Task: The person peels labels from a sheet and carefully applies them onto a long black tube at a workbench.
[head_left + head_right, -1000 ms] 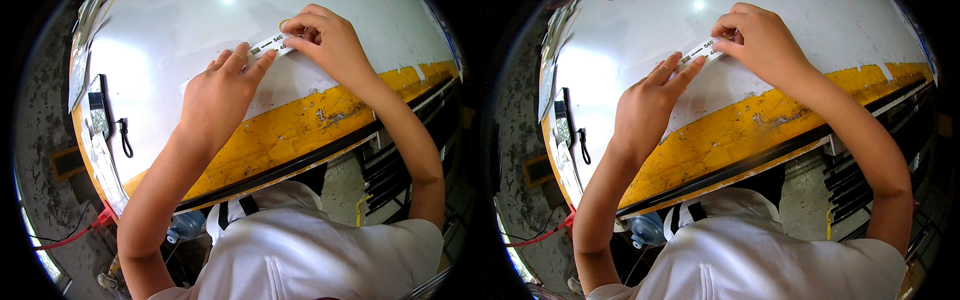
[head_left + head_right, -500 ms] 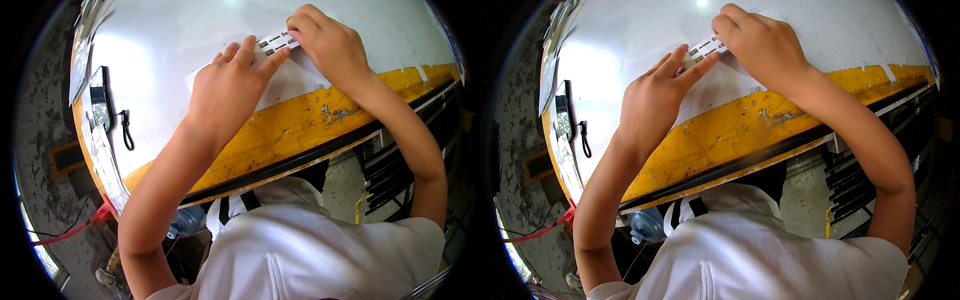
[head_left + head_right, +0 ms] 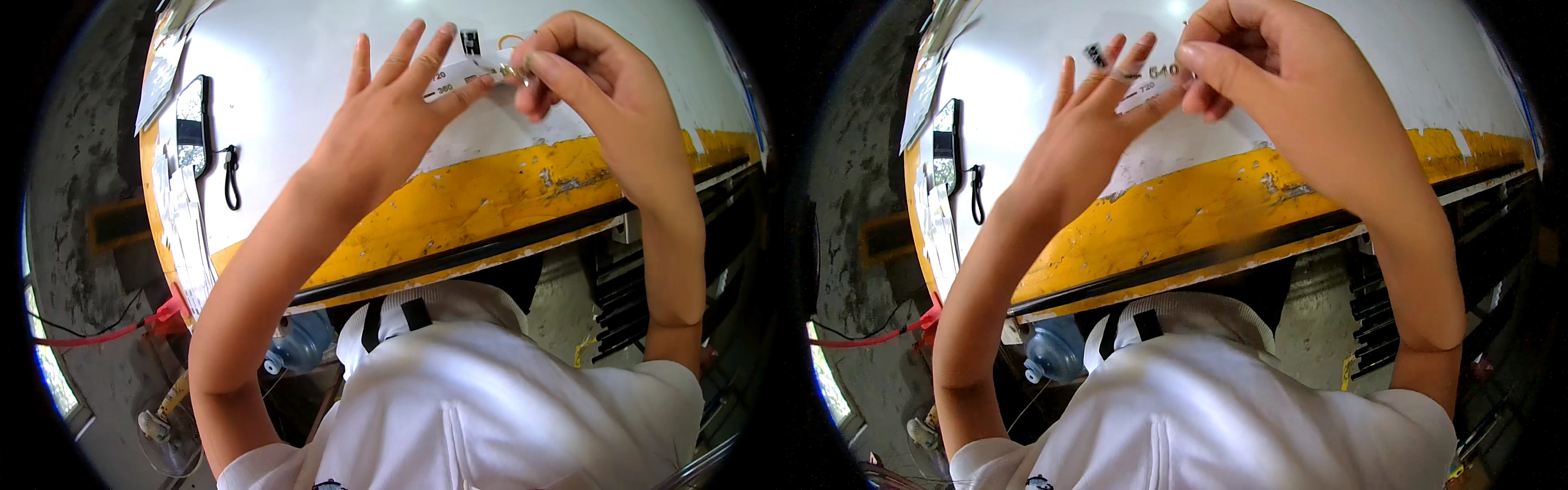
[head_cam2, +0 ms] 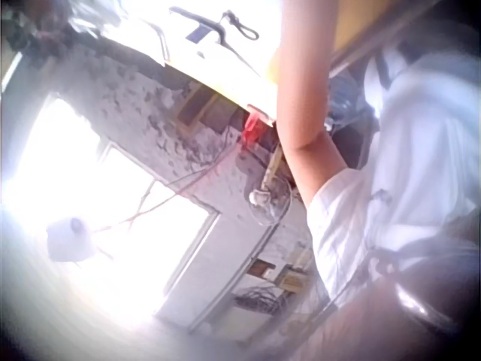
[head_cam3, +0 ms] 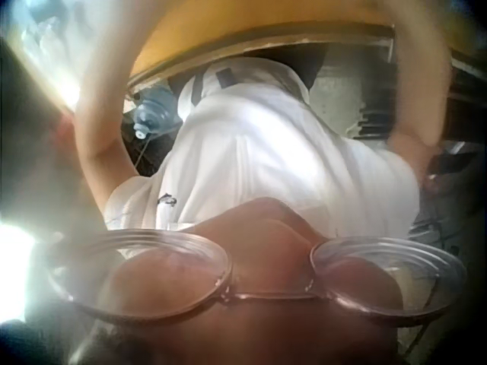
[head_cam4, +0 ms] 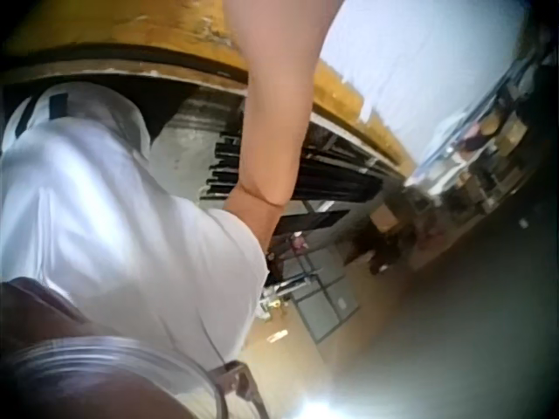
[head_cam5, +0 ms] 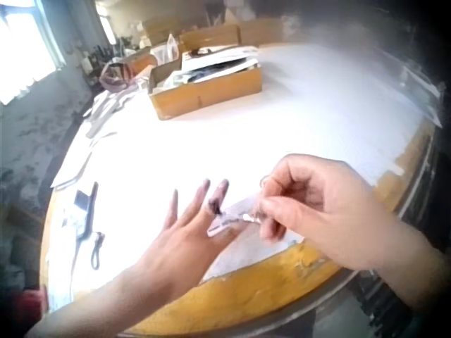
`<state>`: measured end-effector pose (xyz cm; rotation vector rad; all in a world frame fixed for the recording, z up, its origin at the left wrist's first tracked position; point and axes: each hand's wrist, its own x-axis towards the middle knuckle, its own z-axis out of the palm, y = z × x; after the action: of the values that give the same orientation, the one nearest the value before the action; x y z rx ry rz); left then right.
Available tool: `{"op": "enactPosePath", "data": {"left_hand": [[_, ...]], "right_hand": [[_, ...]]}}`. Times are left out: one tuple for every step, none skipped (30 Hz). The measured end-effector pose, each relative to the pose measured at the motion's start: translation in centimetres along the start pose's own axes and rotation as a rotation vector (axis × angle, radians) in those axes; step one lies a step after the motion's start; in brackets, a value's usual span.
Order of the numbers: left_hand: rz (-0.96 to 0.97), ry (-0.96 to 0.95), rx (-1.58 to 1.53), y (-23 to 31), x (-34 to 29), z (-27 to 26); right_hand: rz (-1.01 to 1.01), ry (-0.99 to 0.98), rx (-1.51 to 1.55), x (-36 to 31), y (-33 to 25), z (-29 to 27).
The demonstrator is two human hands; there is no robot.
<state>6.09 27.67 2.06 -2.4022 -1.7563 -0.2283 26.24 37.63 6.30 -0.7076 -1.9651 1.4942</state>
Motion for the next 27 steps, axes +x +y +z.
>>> {"op": "enactPosePath", "data": {"left_hand": [[0.005, -0.005, 0.014, -0.3, -0.5, -1.2], [-0.091, 0.009, -0.084, -0.2, -0.7, -2.3], [-0.262, -0.059, -0.417, -0.1, -1.4, -4.4], [-0.341, -0.034, -0.665, 0.4, -2.0, -6.6], [-0.420, -0.012, -0.914, 1.1, -2.9, -7.9], [-0.487, 0.052, -1.091, 2.1, -4.0, -8.4], [-0.548, 0.080, -1.186, 3.4, -5.3, -9.4], [-0.630, 0.086, -1.238, 4.8, -6.5, -10.7], [-0.692, 0.092, -1.271, 6.1, -7.6, -11.6], [-0.739, 0.098, -1.302, 7.1, -8.5, -11.5], [-0.764, 0.125, -1.343, 7.6, -9.4, -11.1], [-0.788, 0.153, -1.384, 8.0, -10.3, -10.7], [-0.812, 0.183, -1.424, 8.5, -11.2, -10.3], [-0.855, 0.194, -1.444, 8.7, -12.2, -9.9], [-0.898, 0.206, -1.464, 9.0, -13.2, -9.6], [-0.950, 0.226, -1.488, 9.3, -14.0, -9.6], [-1.001, 0.246, -1.512, 9.7, -14.9, -9.6], [-1.052, 0.267, -1.536, 10.0, -15.8, -9.6], [-1.034, 0.297, -1.531, 10.1, -16.7, -9.4], [-1.015, 0.326, -1.525, 10.2, -17.8, -9.0], [-0.996, 0.354, -1.518, 10.3, -18.7, -8.8], [-0.999, 0.364, -1.536, 10.5, -19.4, -8.8], [-0.980, 0.413, -1.555, 10.7, -20.1, -8.6], [-0.960, 0.462, -1.573, 10.8, -20.8, -8.3], [-0.938, 0.509, -1.590, 11.0, -21.5, -8.1], [-0.949, 0.533, -1.604, 11.1, -22.0, -8.3], [-0.953, 0.536, -1.613, 11.1, -22.7, -8.3]], "right_hand": [[0.030, -0.016, 0.015, -0.6, -1.2, 0.3], [0.065, -0.025, 0.028, -1.4, -2.0, 0.4], [0.085, -0.045, 0.035, -2.1, -2.6, 0.6], [0.105, -0.065, 0.040, -2.9, -3.2, 0.7], [0.128, -0.084, 0.048, -3.6, -3.5, 1.0], [0.126, -0.069, 0.028, -4.2, -3.9, 1.6], [0.132, -0.063, 0.035, -4.8, -4.3, 2.4], [0.131, -0.066, 0.054, -5.3, -4.8, 3.3], [0.132, -0.070, 0.073, -5.8, -5.3, 4.3], [0.134, -0.081, 0.094, -6.4, -5.4, 5.2], [0.137, -0.092, 0.115, -6.9, -5.5, 6.1], [0.127, -0.131, 0.123, -7.4, -5.5, 6.7], [0.128, -0.150, 0.134, -7.9, -5.5, 7.4], [0.127, -0.171, 0.147, -8.4, -5.4, 8.1], [0.125, -0.192, 0.161, -8.8, -5.4, 8.8], [0.124, -0.188, 0.181, -9.2, -5.1, 9.7], [0.128, -0.189, 0.202, -9.6, -5.0, 10.5], [0.134, -0.190, 0.224, -9.9, -5.0, 11.2], [0.144, -0.196, 0.247, -10.2, -4.9, 12.0], [0.163, -0.197, 0.264, -10.6, -4.9, 12.7], [0.184, -0.197, 0.281, -10.9, -4.9, 13.5], [0.214, -0.193, 0.294, -11.3, -5.0, 14.2], [0.244, -0.189, 0.289, -11.5, -5.0, 15.0], [0.273, -0.184, 0.284, -11.8, -5.1, 15.7], [0.302, -0.178, 0.263, -11.9, -5.1, 16.5], [0.296, -0.199, 0.228, -12.1, -4.9, 17.0], [0.289, -0.220, 0.193, -12.2, -4.8, 17.6]]}}
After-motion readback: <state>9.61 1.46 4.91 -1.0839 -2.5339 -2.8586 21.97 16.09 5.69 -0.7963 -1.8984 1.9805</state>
